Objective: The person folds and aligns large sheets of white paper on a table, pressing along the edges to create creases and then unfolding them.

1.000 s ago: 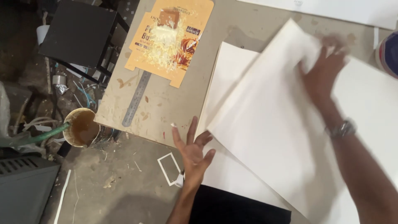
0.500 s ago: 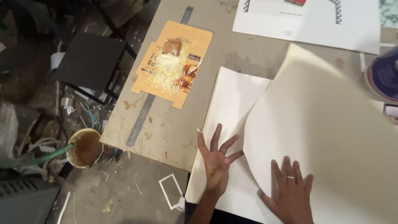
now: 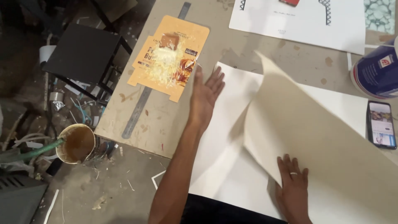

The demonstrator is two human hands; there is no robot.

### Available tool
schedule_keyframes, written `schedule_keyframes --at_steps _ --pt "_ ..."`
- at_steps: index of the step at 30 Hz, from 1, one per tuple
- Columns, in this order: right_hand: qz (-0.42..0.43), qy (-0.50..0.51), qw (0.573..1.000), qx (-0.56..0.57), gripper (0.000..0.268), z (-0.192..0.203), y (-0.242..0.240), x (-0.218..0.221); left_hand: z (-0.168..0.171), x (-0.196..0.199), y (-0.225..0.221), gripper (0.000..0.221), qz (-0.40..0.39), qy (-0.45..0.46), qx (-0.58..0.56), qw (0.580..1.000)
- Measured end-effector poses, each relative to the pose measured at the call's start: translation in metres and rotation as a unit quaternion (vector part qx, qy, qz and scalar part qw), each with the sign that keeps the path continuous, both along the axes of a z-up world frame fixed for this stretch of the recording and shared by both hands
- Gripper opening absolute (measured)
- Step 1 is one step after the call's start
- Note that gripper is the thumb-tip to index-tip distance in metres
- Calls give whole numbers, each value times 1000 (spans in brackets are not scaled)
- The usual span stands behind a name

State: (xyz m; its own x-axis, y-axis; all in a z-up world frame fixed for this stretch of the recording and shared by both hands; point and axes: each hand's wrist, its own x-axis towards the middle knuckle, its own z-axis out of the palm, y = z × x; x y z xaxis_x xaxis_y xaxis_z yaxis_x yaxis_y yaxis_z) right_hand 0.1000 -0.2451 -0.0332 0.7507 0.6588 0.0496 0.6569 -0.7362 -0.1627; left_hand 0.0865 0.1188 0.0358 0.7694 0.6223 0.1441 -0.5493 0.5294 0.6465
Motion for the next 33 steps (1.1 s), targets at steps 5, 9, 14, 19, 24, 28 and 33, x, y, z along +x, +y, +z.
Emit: schedule_keyframes --at_steps 5,9,14,19,24,28,33 --pt "-310 217 916 130 42 14 13 19 -36 14 -25 76 -83 204 -21 975" --pt "-241 145 882 378 61 12 41 24 -68 8 -48 73 23 245 275 929" --pt "-252 218 797 504 60 -86 81 78 -54 -8 -62 80 4 319 384 866" --pt "-222 198 840 453 49 7 193 94 -76 -16 -70 70 86 290 362 881" --pt "-154 77 898 406 51 -15 224 151 -83 -21 -67 64 257 186 315 895" --pt "-224 25 909 351 58 -18 218 192 -80 -21 -69 64 255 177 299 902" --pt "-236 1 937 259 64 -11 207 212 -81 -21 -69 66 238 188 312 900"
